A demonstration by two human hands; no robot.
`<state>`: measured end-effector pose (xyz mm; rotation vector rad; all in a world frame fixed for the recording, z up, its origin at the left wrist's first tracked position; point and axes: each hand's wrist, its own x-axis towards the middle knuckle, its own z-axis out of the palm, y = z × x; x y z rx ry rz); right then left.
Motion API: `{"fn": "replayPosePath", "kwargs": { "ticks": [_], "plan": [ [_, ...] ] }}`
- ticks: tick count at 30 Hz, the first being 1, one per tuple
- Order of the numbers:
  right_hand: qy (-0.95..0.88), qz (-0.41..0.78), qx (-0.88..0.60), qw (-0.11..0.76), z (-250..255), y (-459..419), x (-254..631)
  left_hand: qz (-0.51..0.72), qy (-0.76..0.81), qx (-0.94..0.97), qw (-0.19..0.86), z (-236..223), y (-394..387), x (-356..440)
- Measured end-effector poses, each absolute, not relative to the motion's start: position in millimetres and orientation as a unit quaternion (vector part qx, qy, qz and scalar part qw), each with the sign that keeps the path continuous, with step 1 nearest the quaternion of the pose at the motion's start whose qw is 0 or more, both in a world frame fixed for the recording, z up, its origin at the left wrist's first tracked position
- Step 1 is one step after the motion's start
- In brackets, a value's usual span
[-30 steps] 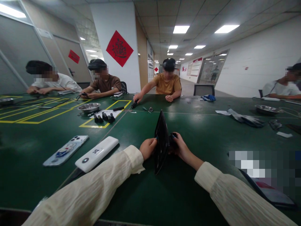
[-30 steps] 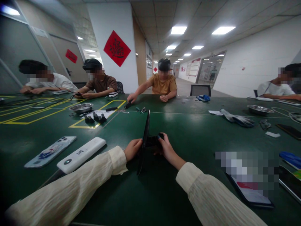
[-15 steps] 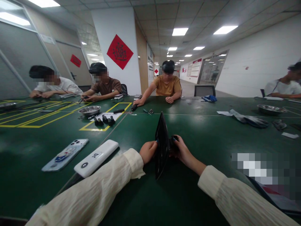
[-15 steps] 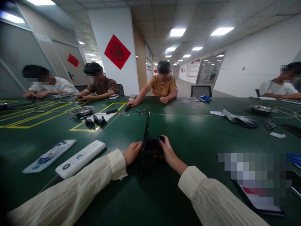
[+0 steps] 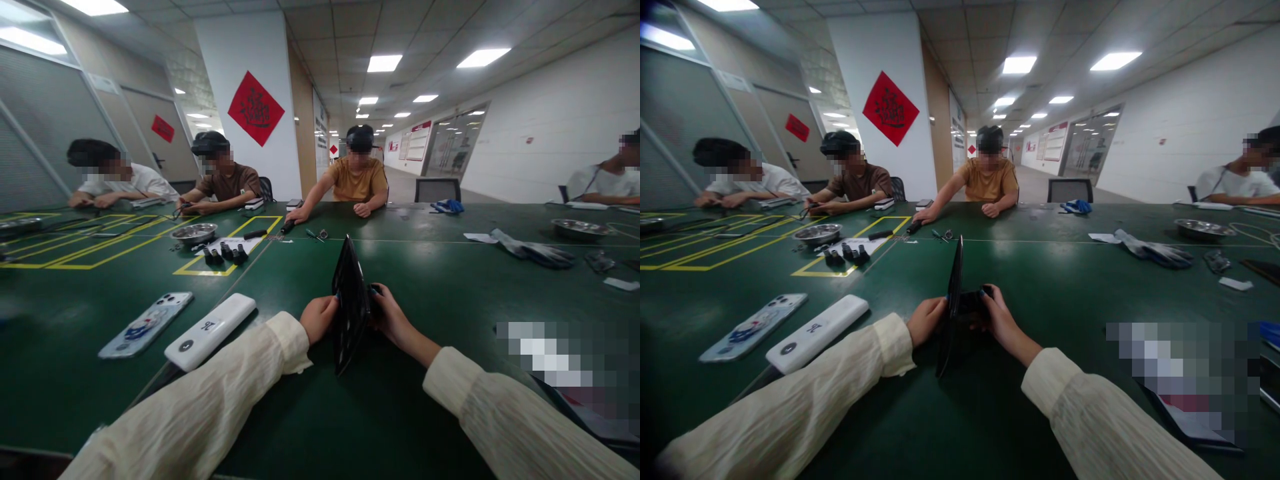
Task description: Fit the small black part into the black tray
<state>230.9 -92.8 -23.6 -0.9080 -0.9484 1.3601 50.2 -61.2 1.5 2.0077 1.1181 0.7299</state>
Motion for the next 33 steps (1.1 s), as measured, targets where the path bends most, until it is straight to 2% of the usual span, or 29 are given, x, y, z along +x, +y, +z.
{"fn": "replayPosePath", "kwargs": {
  "ticks": [18,33],
  "plan": [
    [-0.388,0.593,-0.391,0.587,-15.9,-94.9,228.4,0.291,0.44,0.786,0.323,-1.7,-55.5,51.3],
    [-0.396,0.594,-0.378,0.589,-21.8,-93.5,228.1,0.293,0.434,0.782,0.338,-3.6,-55.5,49.3]
  ]
}}
